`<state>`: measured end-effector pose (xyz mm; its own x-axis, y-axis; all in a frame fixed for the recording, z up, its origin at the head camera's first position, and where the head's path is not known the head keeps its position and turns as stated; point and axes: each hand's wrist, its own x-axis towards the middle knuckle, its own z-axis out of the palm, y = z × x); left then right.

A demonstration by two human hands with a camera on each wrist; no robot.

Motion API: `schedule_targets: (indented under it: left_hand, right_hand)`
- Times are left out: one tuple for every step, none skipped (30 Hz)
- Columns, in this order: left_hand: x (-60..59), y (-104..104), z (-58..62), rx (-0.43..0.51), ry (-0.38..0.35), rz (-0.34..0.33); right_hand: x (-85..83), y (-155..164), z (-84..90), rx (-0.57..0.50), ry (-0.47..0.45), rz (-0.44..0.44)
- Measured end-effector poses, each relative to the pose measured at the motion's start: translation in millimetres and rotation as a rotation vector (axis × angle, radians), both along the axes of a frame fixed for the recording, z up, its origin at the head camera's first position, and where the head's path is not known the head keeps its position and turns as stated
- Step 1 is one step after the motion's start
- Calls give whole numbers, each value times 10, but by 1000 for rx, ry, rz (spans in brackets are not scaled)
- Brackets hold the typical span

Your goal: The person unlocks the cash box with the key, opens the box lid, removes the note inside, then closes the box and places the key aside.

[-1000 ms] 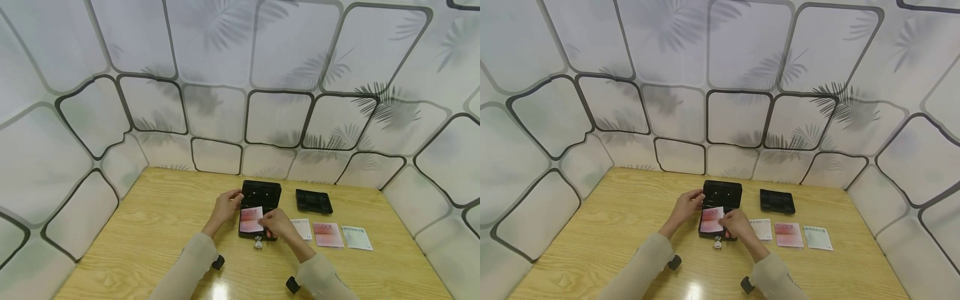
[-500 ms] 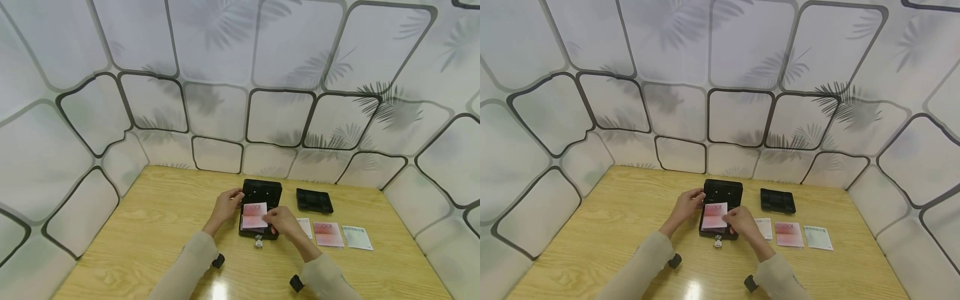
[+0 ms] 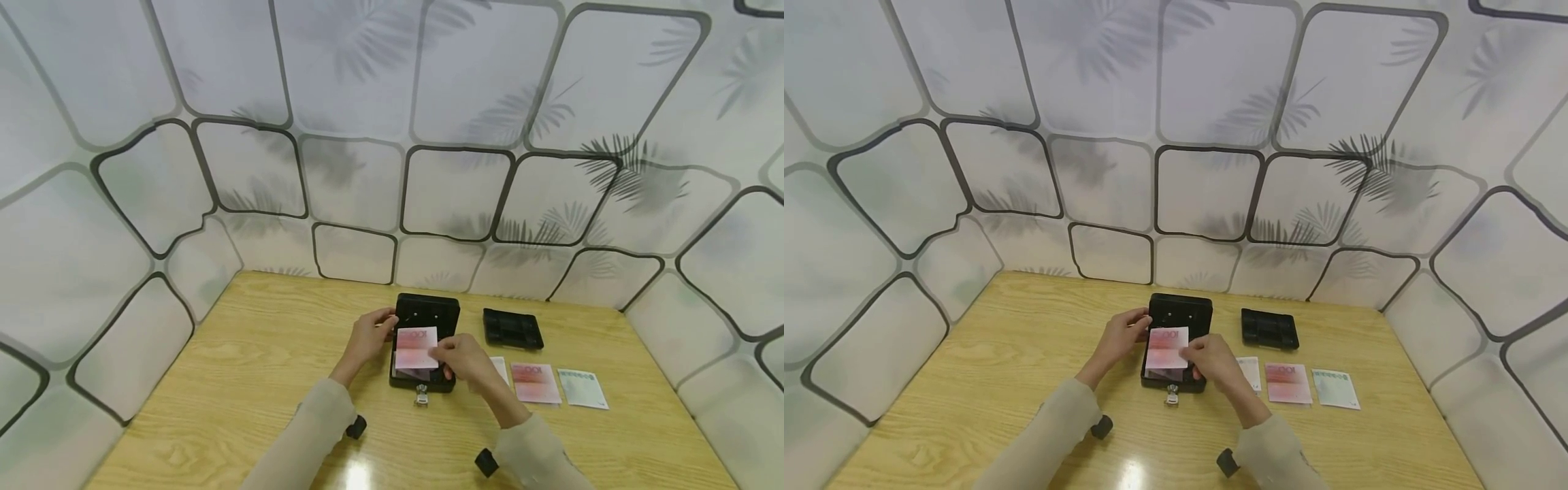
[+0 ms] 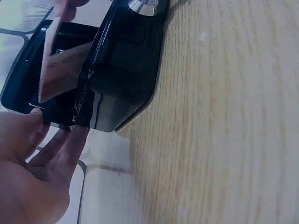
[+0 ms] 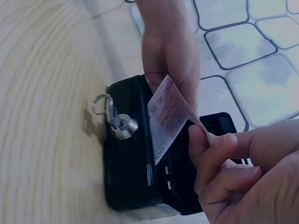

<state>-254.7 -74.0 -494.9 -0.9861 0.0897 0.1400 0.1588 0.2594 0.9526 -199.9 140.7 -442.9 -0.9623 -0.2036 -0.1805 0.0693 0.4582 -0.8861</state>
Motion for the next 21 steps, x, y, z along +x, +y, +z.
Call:
schedule_targets:
  left_hand:
    - [-2, 0, -1, 1, 2, 0]
    - [-3, 0, -3, 1, 5, -1]
    - [-3, 1, -4, 3, 7, -2]
    - [-3, 1, -5, 3, 9, -2]
    - [-3, 2, -4, 5, 9, -3]
    - [-1, 2, -2, 8, 7, -3]
    - [0, 2, -1, 11, 5, -4]
    - [1, 0, -3, 11, 9, -7]
    - [4, 0, -2, 11, 8, -9]
    - [6, 0, 0, 10, 9, -10]
    - [8, 0, 2, 13, 8, -11]
    - [8, -2, 0, 16, 9, -12]
    - [8, -2, 0, 19, 8, -12]
    - [9, -2, 1, 22, 8, -11]
    - [11, 1, 4, 25, 6, -9]
    - [10, 2, 4, 29, 7, -9]
    - [10, 2, 3, 32, 9, -10]
    - [9, 2, 2, 33, 11, -10]
    - [10, 5, 4, 34, 11, -11]
    - [8, 5, 3, 34, 13, -12]
    - [7, 6, 4, 35, 13, -13]
  right_hand:
    - [6, 8, 21, 7, 5, 3]
    - [8, 20, 38, 15, 10, 7]
    - [10, 33, 55, 16, 12, 11]
    - [12, 46, 70, 15, 15, 16]
    - [16, 62, 87, 18, 20, 20]
    - [20, 77, 105, 19, 23, 27]
    - [21, 94, 117, 22, 28, 31]
    - [23, 109, 128, 15, 30, 33]
    - [25, 126, 138, 10, 32, 35]
    - [28, 141, 149, 6, 37, 37]
    - [29, 157, 157, 5, 41, 35]
    - [30, 174, 165, 2, 43, 34]
    - [30, 191, 169, -3, 45, 27]
    - [31, 207, 178, -7, 45, 21]
    - [31, 224, 184, -8, 44, 14]
    - [34, 242, 193, -8, 44, 6]
    - [36, 262, 202, -9, 43, -1]
    - [41, 283, 214, -11, 43, -6]
    - [44, 305, 224, -12, 43, -11]
    - [50, 328, 239, -11, 43, -13]
    - [55, 352, 252, -14, 44, -17]
